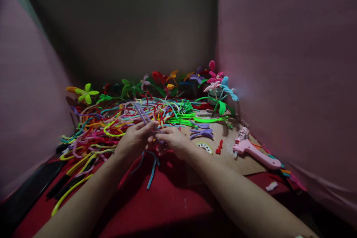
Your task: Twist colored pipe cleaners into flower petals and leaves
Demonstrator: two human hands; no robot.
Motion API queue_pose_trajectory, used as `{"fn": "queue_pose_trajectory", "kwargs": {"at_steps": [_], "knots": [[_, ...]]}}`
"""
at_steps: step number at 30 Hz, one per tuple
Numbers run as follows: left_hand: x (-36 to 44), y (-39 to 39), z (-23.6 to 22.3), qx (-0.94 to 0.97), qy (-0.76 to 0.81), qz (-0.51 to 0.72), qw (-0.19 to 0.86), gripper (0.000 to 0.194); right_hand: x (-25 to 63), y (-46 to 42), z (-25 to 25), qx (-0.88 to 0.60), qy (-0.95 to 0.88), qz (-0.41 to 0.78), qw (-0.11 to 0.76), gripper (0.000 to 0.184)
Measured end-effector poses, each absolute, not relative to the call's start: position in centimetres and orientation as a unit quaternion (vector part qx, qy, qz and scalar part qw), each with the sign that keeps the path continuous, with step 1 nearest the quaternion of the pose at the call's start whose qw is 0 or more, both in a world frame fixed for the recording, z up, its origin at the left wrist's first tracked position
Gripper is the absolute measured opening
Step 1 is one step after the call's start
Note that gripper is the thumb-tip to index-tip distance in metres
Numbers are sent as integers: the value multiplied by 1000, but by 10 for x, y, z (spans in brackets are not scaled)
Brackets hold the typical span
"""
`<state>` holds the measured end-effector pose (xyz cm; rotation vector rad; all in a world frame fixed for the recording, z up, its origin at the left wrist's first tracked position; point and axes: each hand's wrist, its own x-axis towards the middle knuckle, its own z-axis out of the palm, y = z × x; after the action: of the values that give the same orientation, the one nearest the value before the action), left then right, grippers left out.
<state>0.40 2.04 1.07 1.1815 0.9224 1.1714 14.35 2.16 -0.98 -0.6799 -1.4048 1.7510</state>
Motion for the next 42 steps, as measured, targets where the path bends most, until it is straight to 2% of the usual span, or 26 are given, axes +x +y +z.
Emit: {"fn": "queue_pose_trajectory", "kwargs": {"at_steps": [2,5,9,12,15,18,20,30,42], "knots": [[3,21,13,487,391,519,583,28,144,22,-11,-257,-531,709,386,20],[3,20,15,482,395,536,570,26,140,22,-12,-313,-557,669,381,10],[3,20,12,506,360,529,579,27,138,19,-11,-364,-620,617,320,10],[1,22,13,506,355,518,592,26,140,18,-10,-315,-569,692,315,6],[-2,22,18,498,370,522,585,24,145,21,-10,-227,-469,784,337,13],[-2,21,24,499,377,522,580,22,146,24,-11,-194,-418,816,349,18],[-2,21,24,502,379,515,583,22,145,25,-13,-208,-407,821,343,14],[-2,22,20,512,346,529,582,25,142,23,-17,-236,-409,805,359,8],[1,17,28,476,338,577,571,21,143,23,-19,-255,-472,755,377,17]]}}
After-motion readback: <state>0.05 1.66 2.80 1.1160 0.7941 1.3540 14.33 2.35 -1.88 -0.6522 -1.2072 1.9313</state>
